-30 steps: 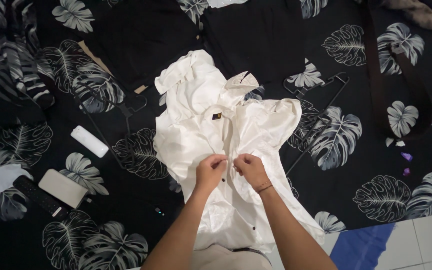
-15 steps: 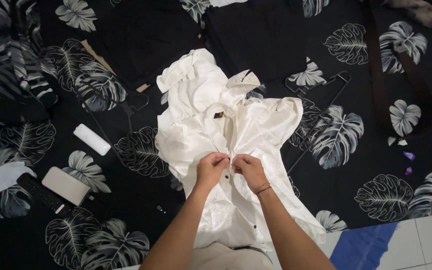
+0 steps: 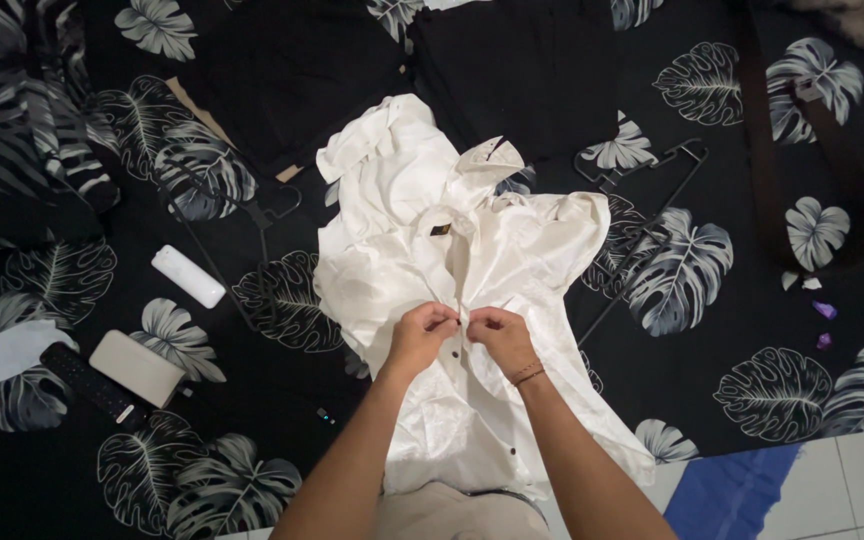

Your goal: Buttoning a white long-sleeve shirt and hanging it on a hanger inside a wardrobe.

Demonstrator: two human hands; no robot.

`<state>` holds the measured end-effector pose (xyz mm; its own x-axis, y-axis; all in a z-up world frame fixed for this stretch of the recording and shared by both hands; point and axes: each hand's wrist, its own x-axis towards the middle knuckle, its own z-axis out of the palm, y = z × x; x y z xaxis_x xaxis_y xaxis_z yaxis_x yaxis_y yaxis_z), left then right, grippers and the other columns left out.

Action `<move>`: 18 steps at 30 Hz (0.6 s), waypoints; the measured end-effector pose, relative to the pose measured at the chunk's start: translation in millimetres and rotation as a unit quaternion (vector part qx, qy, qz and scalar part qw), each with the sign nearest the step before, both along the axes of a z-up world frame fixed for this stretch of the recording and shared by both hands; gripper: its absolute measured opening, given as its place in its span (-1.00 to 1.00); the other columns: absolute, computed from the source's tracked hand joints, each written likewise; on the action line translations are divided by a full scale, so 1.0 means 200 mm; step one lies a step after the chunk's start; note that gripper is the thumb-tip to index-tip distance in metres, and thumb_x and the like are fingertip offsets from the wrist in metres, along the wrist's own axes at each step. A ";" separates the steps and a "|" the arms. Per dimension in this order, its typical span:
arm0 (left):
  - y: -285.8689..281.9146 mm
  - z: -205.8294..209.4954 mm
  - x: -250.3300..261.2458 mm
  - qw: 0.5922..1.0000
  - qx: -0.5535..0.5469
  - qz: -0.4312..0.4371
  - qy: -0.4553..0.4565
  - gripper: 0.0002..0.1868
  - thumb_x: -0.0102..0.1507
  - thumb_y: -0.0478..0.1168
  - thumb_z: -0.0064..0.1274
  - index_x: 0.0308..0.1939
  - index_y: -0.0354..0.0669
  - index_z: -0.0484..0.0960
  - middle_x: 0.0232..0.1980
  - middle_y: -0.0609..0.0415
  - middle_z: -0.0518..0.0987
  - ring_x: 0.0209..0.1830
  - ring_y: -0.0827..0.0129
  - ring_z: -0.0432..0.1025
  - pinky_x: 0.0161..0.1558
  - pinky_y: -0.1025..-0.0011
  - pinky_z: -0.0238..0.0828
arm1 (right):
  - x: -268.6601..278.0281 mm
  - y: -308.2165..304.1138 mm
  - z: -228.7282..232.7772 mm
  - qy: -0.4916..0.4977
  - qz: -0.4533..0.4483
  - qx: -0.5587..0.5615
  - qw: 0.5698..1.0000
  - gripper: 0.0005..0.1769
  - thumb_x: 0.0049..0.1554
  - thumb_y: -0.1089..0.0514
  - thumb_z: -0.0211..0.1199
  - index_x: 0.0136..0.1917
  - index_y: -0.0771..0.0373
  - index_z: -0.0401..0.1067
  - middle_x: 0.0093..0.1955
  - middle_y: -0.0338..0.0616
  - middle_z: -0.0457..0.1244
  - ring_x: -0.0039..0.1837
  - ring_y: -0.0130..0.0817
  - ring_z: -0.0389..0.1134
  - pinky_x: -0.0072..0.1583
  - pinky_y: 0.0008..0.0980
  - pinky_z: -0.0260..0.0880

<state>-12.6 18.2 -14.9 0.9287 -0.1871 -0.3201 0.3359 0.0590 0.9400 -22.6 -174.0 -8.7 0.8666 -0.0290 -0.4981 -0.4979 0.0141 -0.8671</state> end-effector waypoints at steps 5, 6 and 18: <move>0.01 0.12 0.00 0.999 0.041 0.015 -0.009 -0.84 0.19 -0.37 0.20 -0.14 -0.27 0.65 -0.23 0.05 0.73 -0.23 0.47 0.60 -0.14 0.50 0.53 | 0.00 0.04 0.07 -0.051 0.036 -0.067 0.996 -0.83 0.02 0.34 0.36 -0.06 0.40 0.59 -0.20 -0.22 0.42 -0.15 -0.52 0.41 -0.04 -0.50 0.44; 0.01 0.14 0.00 0.998 0.052 0.018 -0.011 -0.84 0.20 -0.37 0.19 -0.14 -0.27 0.65 -0.24 0.06 0.73 -0.23 0.48 0.61 -0.15 0.50 0.54 | 0.00 0.05 0.10 -0.058 0.045 -0.085 0.994 -0.84 0.02 0.31 0.38 -0.08 0.37 0.60 -0.19 -0.26 0.43 -0.14 -0.55 0.41 -0.03 -0.53 0.45; -0.01 0.09 0.01 0.995 0.084 0.047 -0.019 -0.78 0.25 -0.22 0.17 -0.08 -0.27 0.67 -0.24 0.03 0.76 -0.28 0.46 0.63 -0.19 0.48 0.54 | -0.04 0.23 0.27 -0.121 -0.028 -0.249 0.960 -0.81 -0.02 0.26 0.50 -0.11 0.30 0.60 -0.23 -0.22 0.44 -0.22 -0.56 0.40 -0.10 -0.51 0.45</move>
